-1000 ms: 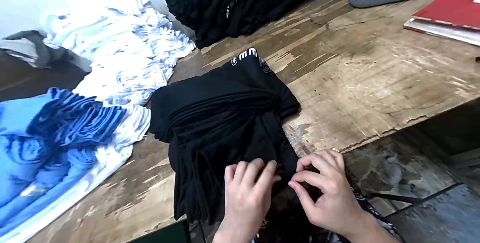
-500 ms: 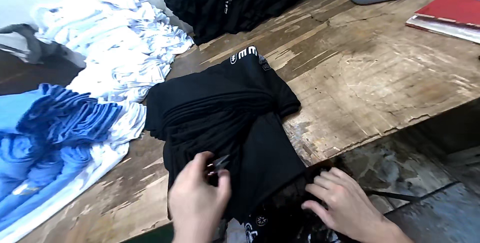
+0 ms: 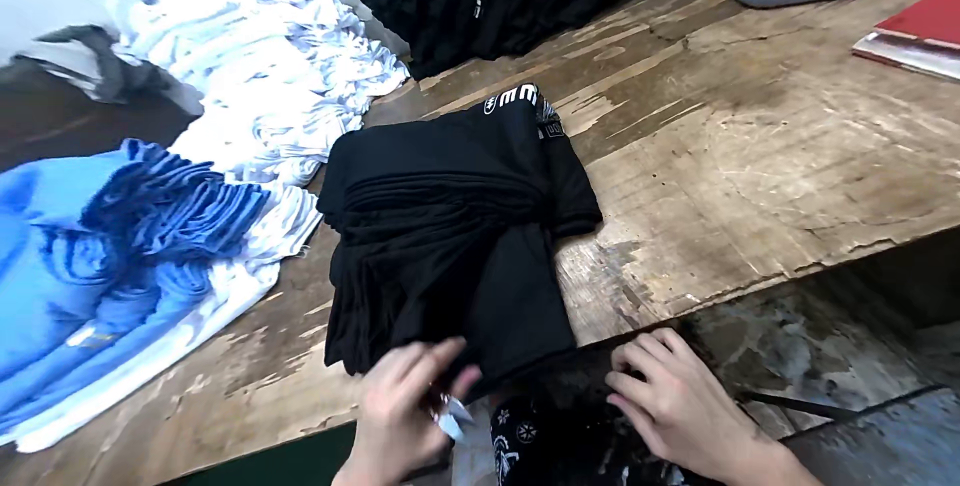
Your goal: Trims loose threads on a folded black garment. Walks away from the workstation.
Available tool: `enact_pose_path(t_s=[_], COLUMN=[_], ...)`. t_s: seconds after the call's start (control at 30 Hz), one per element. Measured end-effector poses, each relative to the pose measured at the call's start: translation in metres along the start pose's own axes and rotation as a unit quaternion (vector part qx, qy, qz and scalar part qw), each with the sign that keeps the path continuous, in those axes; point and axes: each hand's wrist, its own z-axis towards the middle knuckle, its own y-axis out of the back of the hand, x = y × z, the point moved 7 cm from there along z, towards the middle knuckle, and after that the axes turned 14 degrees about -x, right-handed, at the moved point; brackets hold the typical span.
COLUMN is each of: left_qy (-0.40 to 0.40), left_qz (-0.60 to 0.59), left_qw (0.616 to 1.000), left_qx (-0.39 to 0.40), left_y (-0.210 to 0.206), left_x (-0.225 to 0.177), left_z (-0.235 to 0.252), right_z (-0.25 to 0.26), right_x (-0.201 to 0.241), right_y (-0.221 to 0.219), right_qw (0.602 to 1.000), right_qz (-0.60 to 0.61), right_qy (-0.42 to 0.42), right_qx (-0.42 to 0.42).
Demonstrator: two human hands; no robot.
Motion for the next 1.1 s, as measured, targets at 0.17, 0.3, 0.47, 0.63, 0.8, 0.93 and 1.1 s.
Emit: enact_pose_path(t_s=[0.17,0.3,0.47,0.63,0.8,0.93,1.1], left_qy=[-0.014,0.052,0.052,-0.015,0.04,0.077,0.075], left_qz=[-0.053,-0.111,-0.048,0.069,0.026,-0.029,-0.082], left_qw=[0.998,0.992,0.99,0.983,0.997,0.996,0.994], left_qx=[0.037,0.011,0.126,0.167,0.055,-0.023,-0.016], left_y=[0.002,0.023,0.05,0.015,0.005,-0.021,-0.047], left_x=[0.0,-0.008,0.01,0.006,-0.042,-0.07,-0.066], left_z=[-0.019,-0.001,-0.01,-0.033,0.001,0.013,0.003], right_z=[0.043,0.09,0.081,0.021,0.011,0.027,0.027], right_x=[0.039,0.04,0.024,0.035,0.021,0.025,0.024], right_y=[0.01,-0.011,0.004,-0.01,0.002,0.013,0.0], right_qw=[0.982,0.968,0.979,0.988,0.99,0.957,0.949], right_qz=[0.039,-0.004,0.12,0.12,0.037,-0.008,-0.012], right_qy=[-0.052,-0.165,-0.059,0.102,-0.034,-0.122,-0.136], right_qx=[-0.178,-0.189,-0.153,-0.004,-0.134,-0.262,-0.282])
